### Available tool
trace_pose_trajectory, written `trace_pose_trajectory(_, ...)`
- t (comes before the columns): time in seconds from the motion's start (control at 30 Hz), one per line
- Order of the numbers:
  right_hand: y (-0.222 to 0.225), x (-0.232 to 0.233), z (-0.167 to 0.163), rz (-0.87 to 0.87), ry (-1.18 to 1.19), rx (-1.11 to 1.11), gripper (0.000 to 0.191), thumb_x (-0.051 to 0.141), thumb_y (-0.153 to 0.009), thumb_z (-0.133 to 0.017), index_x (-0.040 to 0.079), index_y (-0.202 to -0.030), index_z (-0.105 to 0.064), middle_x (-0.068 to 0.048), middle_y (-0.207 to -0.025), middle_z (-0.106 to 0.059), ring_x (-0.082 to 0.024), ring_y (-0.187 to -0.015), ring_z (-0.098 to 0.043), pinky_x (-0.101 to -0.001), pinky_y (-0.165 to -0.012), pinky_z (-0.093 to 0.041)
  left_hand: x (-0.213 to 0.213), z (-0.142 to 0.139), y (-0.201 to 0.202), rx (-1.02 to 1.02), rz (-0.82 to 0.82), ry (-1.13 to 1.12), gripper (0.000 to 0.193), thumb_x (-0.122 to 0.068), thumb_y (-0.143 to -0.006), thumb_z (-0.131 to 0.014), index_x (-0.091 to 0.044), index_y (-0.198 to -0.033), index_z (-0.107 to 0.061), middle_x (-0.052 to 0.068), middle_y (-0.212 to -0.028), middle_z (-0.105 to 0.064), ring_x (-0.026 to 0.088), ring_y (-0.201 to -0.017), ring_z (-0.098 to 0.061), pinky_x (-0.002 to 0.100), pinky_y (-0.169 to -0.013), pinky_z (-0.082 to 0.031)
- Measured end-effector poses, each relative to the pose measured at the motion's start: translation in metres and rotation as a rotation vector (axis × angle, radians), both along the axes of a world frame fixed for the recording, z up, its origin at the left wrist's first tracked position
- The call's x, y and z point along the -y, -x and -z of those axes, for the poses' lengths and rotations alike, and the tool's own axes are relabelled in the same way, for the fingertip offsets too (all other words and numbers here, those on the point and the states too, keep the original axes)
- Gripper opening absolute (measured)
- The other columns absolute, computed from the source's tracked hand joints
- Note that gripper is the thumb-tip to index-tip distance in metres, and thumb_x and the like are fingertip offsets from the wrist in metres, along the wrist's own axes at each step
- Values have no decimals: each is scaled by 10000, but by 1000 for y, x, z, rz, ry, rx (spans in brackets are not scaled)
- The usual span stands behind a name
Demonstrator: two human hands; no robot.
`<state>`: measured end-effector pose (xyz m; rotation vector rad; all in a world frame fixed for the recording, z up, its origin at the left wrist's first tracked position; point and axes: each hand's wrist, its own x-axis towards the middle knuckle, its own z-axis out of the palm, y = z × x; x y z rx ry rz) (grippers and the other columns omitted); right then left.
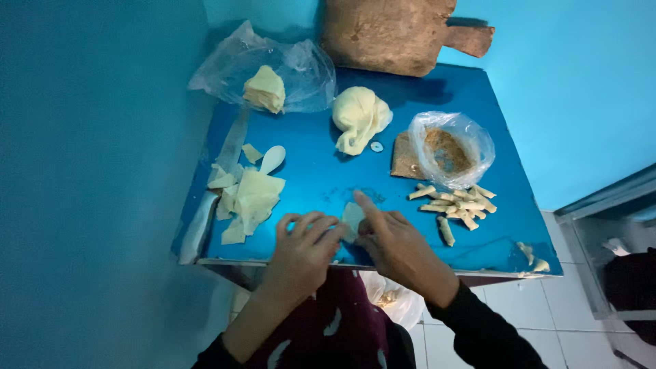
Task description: The person takes pieces of dough from a pile on a blue table, folds a piece over filling from a plastic-lined bowl, and rolls it between their fingers into a small cylinder, placing the finished roll in a growing pile of rolled dough sticks. They repeat this folding and rolling cycle throughout the clip.
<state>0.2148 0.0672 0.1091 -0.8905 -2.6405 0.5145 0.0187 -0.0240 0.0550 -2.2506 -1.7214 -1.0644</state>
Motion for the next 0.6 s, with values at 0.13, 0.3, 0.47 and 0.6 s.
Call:
trace_pose_trajectory(0.13, -46, 12, 13, 167, -26, -279, 728, 18, -852, -728, 68, -1511, -423, -131, -1088, -721, -317, -1012, -682, -432, -881, -539, -7, 5, -5, -51, 103, -56, 258, -197, -877, -744, -127, -1104, -643, 88, -1302, -630, 309, -1318, -524, 599, -1086, -341)
trace_pose_trajectory(0.3, -163, 16, 39, 631, -553, -144, 622, -180, -873, -512, 126, -1392, -664, -156, -1202, -621, -344, -1092, -582, -472, -1007, -436, -4, 11, -4, -21, 191, 7, 330, -232, -885, -746, -78, -1156, -638, 97, -1261, -639, 302, -1312, -548, 586, -1135, -348)
trace_pose_trajectory(0.47, -256, 17, 90, 949, -696, 337, 629, -71, -801, -603, 325, -1266, -753, -40, -1201, -565, -316, -1258, -448, -482, -1102, -305, -1, 12, 0, -24, 223, 25, 368, -242, -913, -743, -56, -1210, -630, 103, -1242, -641, 297, -1254, -581, 546, -1136, -404)
trace_pose_trajectory(0.6, -281, 17, 116, 973, -609, 319, 638, -75, -906, -630, 392, -1326, -746, -5, -1207, -540, -261, -1259, -424, -463, -1162, -292, 0, 10, 2, -37, 234, 32, 413, -271, -896, -755, -57, -1233, -649, 101, -1196, -649, 303, -1199, -585, 550, -1102, -407)
